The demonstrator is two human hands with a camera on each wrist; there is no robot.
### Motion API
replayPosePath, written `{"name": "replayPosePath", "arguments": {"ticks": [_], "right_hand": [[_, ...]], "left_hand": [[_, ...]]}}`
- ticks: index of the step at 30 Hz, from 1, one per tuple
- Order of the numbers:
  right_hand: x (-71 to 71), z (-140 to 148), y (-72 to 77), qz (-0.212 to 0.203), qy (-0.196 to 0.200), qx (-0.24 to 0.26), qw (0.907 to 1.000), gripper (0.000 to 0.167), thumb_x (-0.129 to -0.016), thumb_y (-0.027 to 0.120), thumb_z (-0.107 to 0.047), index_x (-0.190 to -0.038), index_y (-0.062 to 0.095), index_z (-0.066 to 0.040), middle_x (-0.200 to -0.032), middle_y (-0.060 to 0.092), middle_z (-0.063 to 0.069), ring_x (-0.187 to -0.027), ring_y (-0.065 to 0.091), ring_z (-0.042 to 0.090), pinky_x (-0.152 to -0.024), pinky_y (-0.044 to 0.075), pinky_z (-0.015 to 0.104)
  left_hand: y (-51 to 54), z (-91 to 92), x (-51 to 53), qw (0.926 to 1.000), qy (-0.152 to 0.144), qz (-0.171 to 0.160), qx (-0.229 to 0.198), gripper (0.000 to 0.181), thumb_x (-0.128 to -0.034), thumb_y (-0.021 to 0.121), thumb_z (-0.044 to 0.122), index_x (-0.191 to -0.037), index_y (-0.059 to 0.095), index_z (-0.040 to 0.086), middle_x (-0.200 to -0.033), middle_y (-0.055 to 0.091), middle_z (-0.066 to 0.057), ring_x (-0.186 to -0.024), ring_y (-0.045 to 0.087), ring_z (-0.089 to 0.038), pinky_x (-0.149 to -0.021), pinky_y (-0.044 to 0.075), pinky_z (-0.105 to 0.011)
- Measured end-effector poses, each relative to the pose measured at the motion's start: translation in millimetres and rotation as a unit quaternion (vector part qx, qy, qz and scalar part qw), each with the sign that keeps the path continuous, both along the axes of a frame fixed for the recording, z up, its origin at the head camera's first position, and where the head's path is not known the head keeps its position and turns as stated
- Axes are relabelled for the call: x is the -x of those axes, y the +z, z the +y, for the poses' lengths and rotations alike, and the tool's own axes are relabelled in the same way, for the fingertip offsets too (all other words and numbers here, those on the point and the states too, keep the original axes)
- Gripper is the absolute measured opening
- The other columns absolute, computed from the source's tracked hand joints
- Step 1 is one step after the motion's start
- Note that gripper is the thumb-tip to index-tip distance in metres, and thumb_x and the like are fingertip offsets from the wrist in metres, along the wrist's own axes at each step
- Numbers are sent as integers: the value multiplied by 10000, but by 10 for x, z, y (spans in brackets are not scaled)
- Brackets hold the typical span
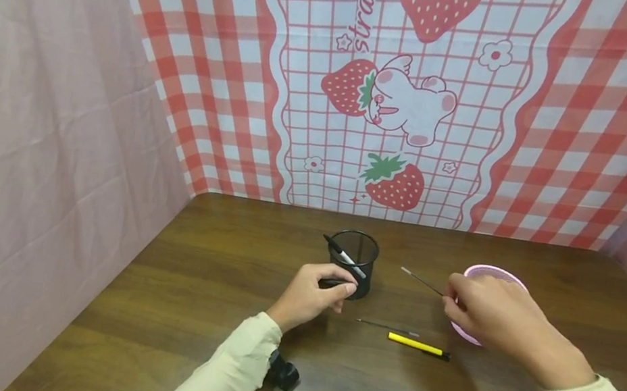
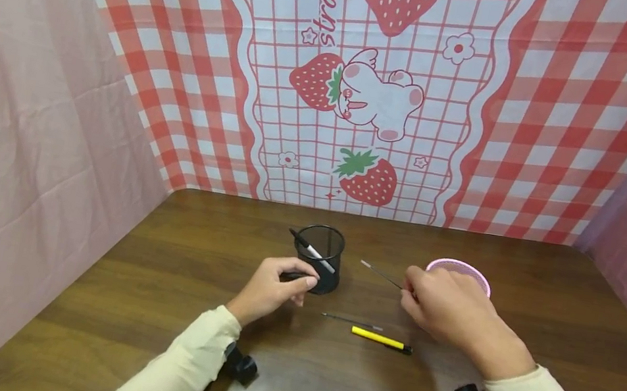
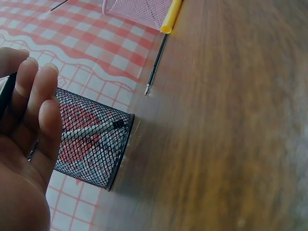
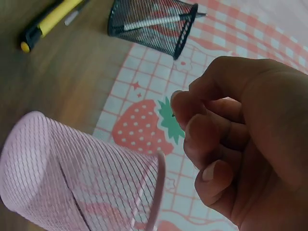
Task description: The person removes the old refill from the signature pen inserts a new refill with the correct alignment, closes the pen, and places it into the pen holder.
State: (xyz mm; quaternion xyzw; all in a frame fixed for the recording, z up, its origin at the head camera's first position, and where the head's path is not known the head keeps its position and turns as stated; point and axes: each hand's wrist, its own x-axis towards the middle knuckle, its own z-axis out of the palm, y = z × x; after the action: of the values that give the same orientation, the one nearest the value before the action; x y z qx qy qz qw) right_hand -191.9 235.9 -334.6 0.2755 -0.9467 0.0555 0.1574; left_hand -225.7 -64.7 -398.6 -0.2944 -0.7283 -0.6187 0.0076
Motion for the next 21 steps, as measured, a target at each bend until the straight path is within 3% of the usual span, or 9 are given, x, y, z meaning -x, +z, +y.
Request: {"name": "replayPosePath", "arguments": {"ticks": [6,11,13,21], "right_hand": [[-2,-94,-125,44,293,504,9983,219,-810,720,-132,-755,532,-231,-608,428,-176,-516,374,7,-440,325,234],[35,-204,-248,-109,306,1142,9929,222,-776,713,-115,-762,529,-239,-631,482,-205,-545,417,-17,-468,367,222],[51,-243,-294,-189,372,1445,9886,227,-773,709,-93,-765,530,-233,-639,497,-204,-554,432,-20,-478,385,217],[95,-353,-406,-588,646,2525,9636,193,-789,711,-33,-798,587,-181,-656,564,-188,-582,517,-3,-509,448,218]], "left_hand": [[-1,-3,8,10000,-30,31,22,129,-944,680,42,-1012,707,-64,-739,644,-263,-583,625,-140,-635,557,-631],[-177,-12,148,10000,-69,16,-1,151,-946,702,100,-1031,721,-24,-769,657,-273,-588,634,-131,-623,584,-572],[-252,-15,202,10000,-80,37,-3,165,-946,711,133,-1033,728,-5,-773,661,-266,-591,642,-141,-612,591,-544],[-250,-10,189,9997,-126,161,100,202,-954,708,183,-1040,726,0,-781,657,-282,-593,655,-147,-599,596,-493]]}}
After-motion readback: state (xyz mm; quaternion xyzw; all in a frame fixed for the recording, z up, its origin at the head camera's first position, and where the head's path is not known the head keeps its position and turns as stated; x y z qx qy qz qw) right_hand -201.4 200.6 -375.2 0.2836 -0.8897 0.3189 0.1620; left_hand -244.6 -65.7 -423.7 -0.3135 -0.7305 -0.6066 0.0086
